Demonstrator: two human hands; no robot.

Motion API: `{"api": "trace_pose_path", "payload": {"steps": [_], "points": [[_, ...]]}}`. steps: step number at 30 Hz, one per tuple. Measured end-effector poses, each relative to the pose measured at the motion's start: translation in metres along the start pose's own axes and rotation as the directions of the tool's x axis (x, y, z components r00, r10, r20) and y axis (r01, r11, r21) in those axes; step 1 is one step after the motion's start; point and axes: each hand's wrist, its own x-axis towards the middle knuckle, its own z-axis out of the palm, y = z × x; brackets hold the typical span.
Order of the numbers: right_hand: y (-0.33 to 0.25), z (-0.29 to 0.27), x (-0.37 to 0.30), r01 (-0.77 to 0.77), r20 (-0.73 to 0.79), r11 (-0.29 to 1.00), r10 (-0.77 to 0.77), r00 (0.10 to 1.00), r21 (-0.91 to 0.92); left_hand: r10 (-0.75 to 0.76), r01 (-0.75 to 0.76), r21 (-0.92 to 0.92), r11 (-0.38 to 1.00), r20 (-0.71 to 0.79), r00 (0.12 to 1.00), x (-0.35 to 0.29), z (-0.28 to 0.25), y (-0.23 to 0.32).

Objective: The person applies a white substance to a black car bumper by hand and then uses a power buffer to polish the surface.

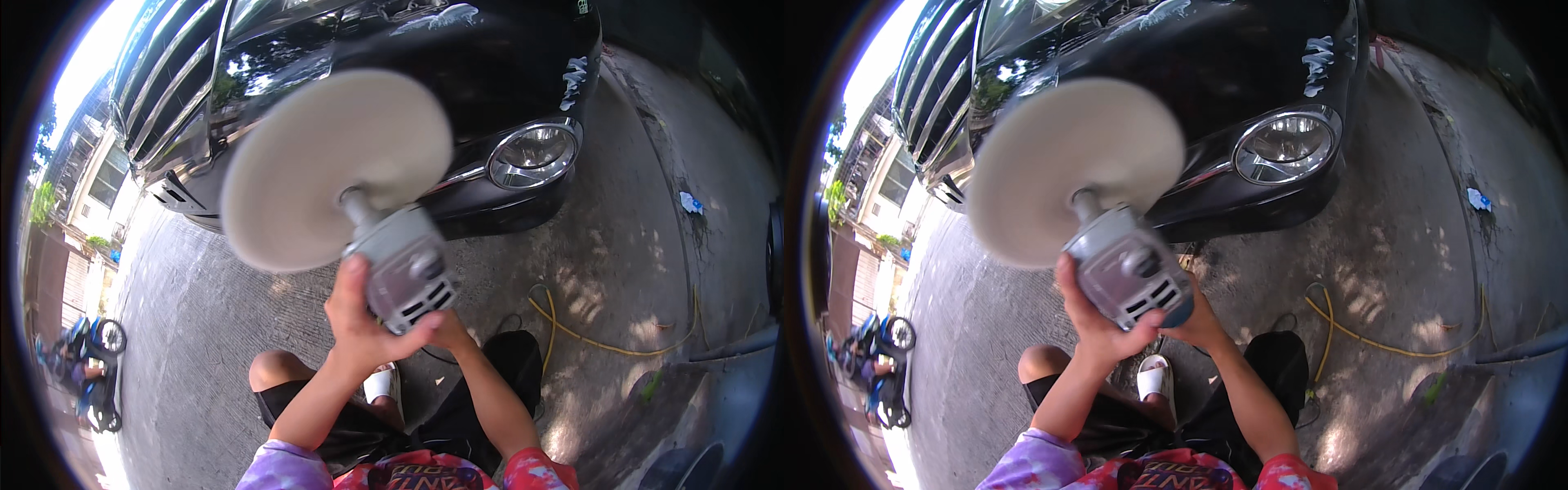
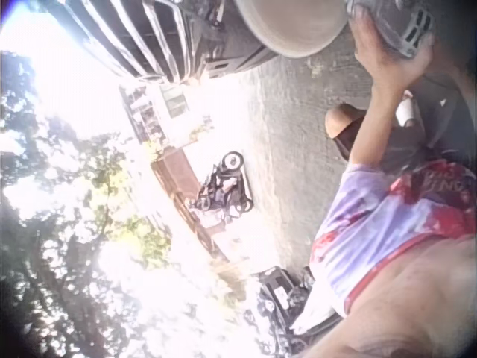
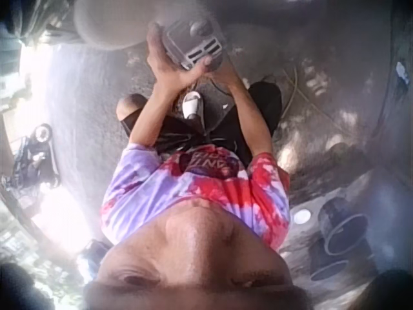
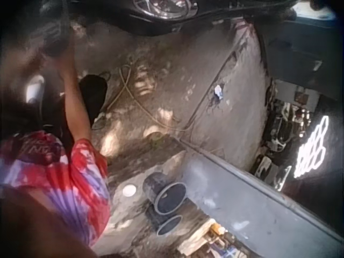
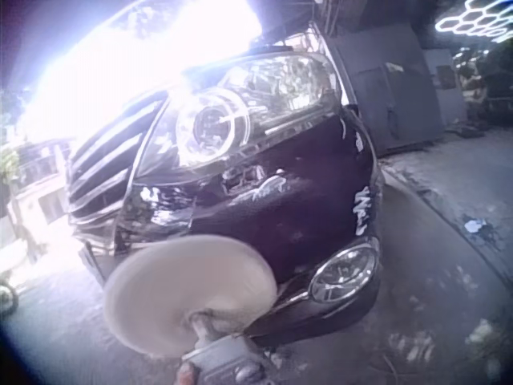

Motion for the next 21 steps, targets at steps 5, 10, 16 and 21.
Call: {"api": "trace_pose_path", "payload": {"steps": [5, 10, 16, 21], "points": [[-0.024, 0.023, -0.001, -0.09, 0.012, 0.985, 0.093, 0.996, -0.149, -0.166, 0.168, -0.013, 0.986, -0.227, 0.96, -0.035, -0.014, -0.008], [-0.04, 0.017, -0.007, -0.097, 0.025, 0.976, 0.104, 0.994, -0.194, -0.277, 0.256, -0.108, 0.961, -0.302, 0.912, -0.031, -0.017, 0.004], [-0.088, -0.011, -0.036, -0.09, -0.142, 0.95, 0.049, 0.989, -0.298, -0.176, 0.132, -0.22, 0.967, -0.196, 0.965, 0.026, 0.011, 0.039], [-0.115, -0.04, -0.068, 0.048, -0.339, 0.978, -0.116, 0.934, -0.202, -0.063, 0.068, -0.111, 0.991, 0.051, 0.997, 0.095, 0.052, 0.084]]}}
